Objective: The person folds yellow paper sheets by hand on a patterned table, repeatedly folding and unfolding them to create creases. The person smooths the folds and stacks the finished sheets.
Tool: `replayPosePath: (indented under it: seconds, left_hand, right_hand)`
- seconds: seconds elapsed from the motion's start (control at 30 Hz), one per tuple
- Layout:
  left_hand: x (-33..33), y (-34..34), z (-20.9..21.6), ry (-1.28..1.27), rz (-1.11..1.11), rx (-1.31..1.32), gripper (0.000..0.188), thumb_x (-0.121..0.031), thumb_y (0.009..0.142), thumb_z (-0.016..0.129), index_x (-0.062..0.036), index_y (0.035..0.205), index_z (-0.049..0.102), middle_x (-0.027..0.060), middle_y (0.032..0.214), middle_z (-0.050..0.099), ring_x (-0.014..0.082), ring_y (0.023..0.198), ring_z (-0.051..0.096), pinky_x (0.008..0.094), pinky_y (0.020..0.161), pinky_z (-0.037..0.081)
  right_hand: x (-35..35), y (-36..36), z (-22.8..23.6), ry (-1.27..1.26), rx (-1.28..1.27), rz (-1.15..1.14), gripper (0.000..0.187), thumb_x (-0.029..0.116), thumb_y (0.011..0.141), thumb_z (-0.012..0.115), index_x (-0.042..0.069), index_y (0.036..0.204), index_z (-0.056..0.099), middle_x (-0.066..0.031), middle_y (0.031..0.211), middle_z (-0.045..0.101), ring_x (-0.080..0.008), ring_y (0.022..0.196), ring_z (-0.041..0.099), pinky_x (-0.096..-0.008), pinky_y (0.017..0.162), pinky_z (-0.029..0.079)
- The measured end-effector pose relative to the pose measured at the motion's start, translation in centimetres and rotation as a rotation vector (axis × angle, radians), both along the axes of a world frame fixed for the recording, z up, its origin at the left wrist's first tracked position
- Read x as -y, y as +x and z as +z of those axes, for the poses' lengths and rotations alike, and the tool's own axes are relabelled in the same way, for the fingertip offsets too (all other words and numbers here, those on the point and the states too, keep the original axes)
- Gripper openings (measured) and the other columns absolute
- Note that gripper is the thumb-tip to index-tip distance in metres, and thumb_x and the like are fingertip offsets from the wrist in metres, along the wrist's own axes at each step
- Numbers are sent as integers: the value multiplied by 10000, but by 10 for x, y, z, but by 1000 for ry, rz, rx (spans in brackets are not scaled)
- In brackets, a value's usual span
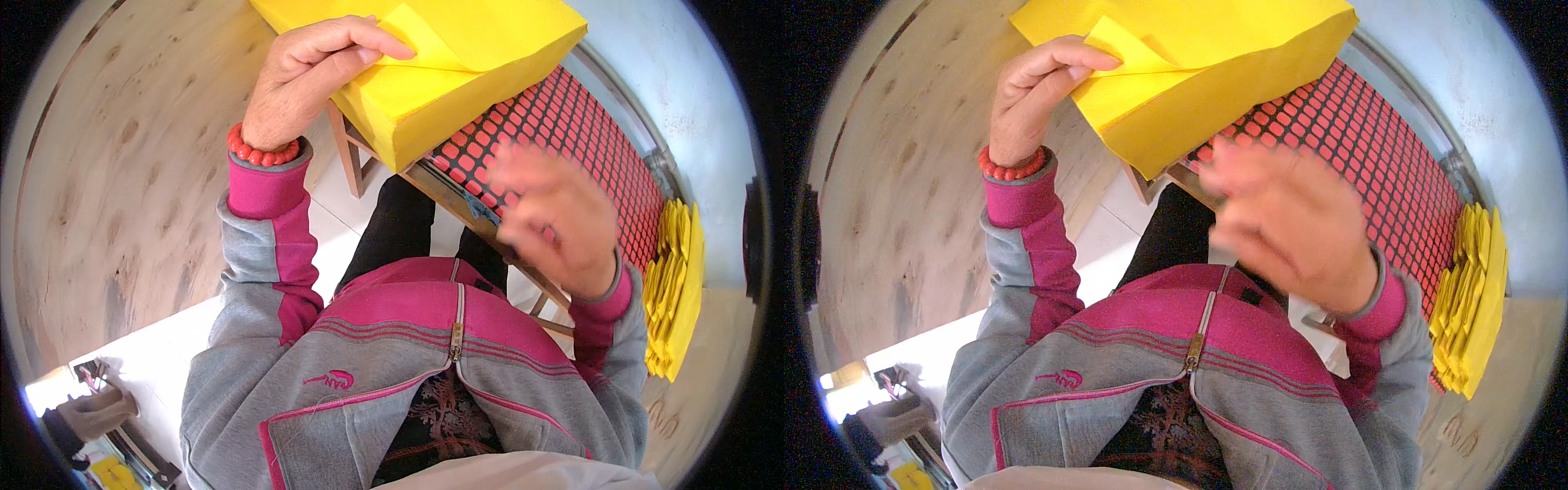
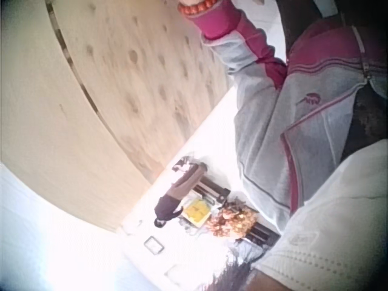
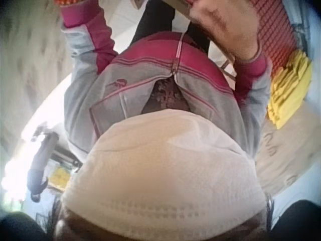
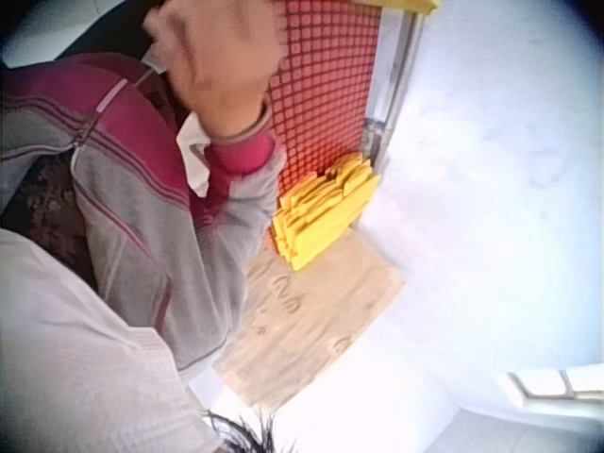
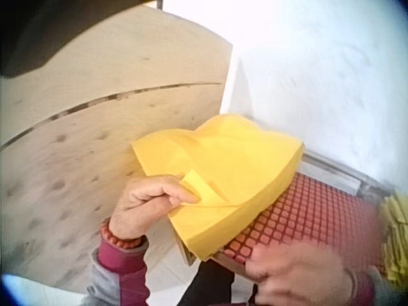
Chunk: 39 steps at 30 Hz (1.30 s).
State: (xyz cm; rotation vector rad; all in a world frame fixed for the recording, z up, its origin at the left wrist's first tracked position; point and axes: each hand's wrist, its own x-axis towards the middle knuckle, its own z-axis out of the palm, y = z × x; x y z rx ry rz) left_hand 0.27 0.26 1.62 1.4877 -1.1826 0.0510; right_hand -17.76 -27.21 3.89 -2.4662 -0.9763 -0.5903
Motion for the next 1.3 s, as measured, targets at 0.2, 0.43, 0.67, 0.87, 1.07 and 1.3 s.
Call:
replayPosePath:
  seconds: [0.2,0.43,0.67,0.87,1.07,1.3]
  left_hand:
    - [0,-5,8,35,28,-36,263,17,976,469,23,1061,718,70,1083,714,157,1030,645,274,913,462]
    - [-4,6,0,-32,-104,-35,210,-4,927,532,16,1063,691,68,1054,688,152,1005,631,278,904,466]
    - [-4,11,-4,-81,-136,-3,157,-14,913,586,9,1050,660,53,1012,665,122,955,608,256,851,461]
    - [-1,-1,1,-58,-71,-111,85,-58,985,603,-1,1022,653,1,959,663,71,902,595,233,801,465]
    - [6,-7,-1,-138,13,-120,78,-71,1000,604,-6,993,648,-19,927,655,48,863,575,228,779,467]
    - [2,-3,-2,-89,17,-138,87,-52,978,591,-3,1011,656,1,988,663,76,915,594,246,820,468]
  right_hand:
    - [-24,86,23,0,230,83,194,54,869,721,25,1056,678,-199,1364,634,-389,1321,573,-432,1081,455]
    - [-35,109,0,237,163,125,144,110,920,682,28,1038,673,-190,1248,682,-380,1143,646,-427,977,498]
    - [-33,106,-3,264,106,123,77,19,949,637,-17,1013,615,-216,1297,661,-328,1215,647,-356,998,490]
    - [-36,103,-4,350,94,120,130,17,916,689,-7,1016,609,-226,1301,660,-315,1206,652,-344,997,491]
    - [-39,102,-3,298,311,110,243,3,841,778,28,992,588,-249,1379,610,-341,1221,648,-375,1003,512]
    - [-38,100,0,296,383,115,245,11,808,804,17,985,635,-273,1319,619,-358,1167,670,-387,972,540]
